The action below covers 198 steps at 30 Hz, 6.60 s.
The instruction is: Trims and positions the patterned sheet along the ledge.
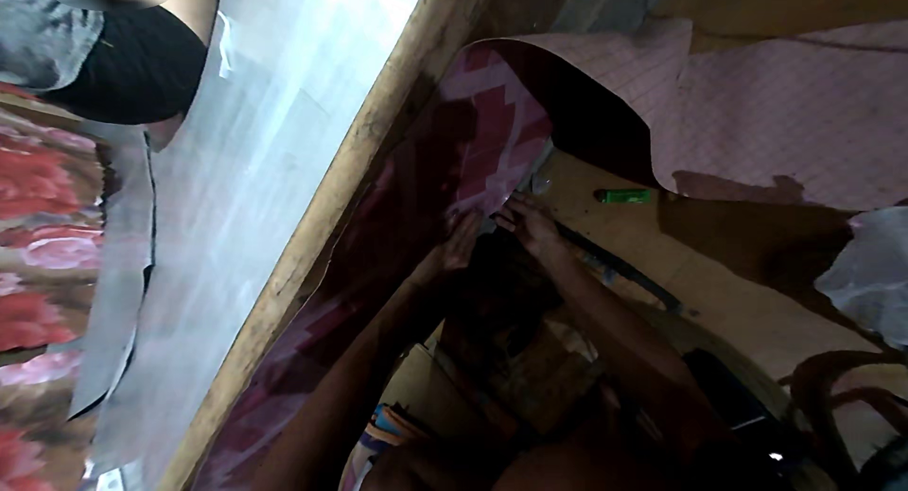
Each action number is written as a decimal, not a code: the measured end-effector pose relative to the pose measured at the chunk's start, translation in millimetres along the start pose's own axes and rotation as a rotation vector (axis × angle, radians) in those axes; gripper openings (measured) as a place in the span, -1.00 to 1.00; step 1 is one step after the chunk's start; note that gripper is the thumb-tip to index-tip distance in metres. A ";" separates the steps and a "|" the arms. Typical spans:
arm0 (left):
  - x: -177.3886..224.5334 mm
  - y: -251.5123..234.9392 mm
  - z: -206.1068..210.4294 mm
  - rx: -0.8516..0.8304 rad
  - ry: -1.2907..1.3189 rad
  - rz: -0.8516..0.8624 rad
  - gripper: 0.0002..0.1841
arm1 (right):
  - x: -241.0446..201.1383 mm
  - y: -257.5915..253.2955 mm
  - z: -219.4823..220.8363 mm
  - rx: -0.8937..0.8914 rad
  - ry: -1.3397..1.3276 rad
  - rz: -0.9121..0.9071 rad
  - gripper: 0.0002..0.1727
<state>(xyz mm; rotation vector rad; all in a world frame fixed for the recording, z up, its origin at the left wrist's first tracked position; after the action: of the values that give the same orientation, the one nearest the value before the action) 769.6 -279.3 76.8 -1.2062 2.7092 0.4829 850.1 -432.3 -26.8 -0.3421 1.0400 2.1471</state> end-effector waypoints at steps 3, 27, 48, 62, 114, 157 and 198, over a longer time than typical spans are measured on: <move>0.1 -2.8 0.2 -0.015 -0.031 -0.012 -0.56 | -3.8 -1.8 -1.9 -0.018 0.056 -0.033 -0.78; 1.1 -1.6 3.8 0.064 0.016 -0.037 -0.56 | 12.3 7.3 7.8 0.182 0.772 -0.789 -0.89; -1.4 -3.7 2.9 -0.037 -0.119 -0.012 -0.56 | 7.1 8.4 7.6 0.286 1.027 -0.947 -0.89; -0.5 -11.1 2.7 -0.102 -0.103 -0.039 -0.55 | -6.8 19.6 -36.1 0.394 0.813 -0.801 -0.81; -10.4 -84.0 -7.7 -0.361 0.484 -0.254 -0.14 | -33.6 58.3 -39.2 0.300 0.524 -0.907 -0.86; -32.9 -133.6 -29.8 -0.213 0.150 -0.262 -0.38 | -39.3 113.9 -80.5 0.192 0.592 -0.824 -0.89; -33.5 -172.2 -31.9 -0.312 -0.100 -0.205 -0.41 | -29.5 102.7 -105.4 0.272 0.931 -0.648 -0.83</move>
<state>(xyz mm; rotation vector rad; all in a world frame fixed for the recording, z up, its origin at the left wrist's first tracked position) 920.0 -374.9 74.9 -1.4700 2.4539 0.9341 791.8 -570.5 -20.1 -1.4051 1.4215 1.2059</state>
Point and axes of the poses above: each hand's wrist, its own y-axis away from the middle knuckle, its own z-axis out of the palm, x = y × z, the point moved 2 cm from there along -y, towards the middle knuckle, and after that the axes turned 11 degrees about y, right-handed, at the moved point
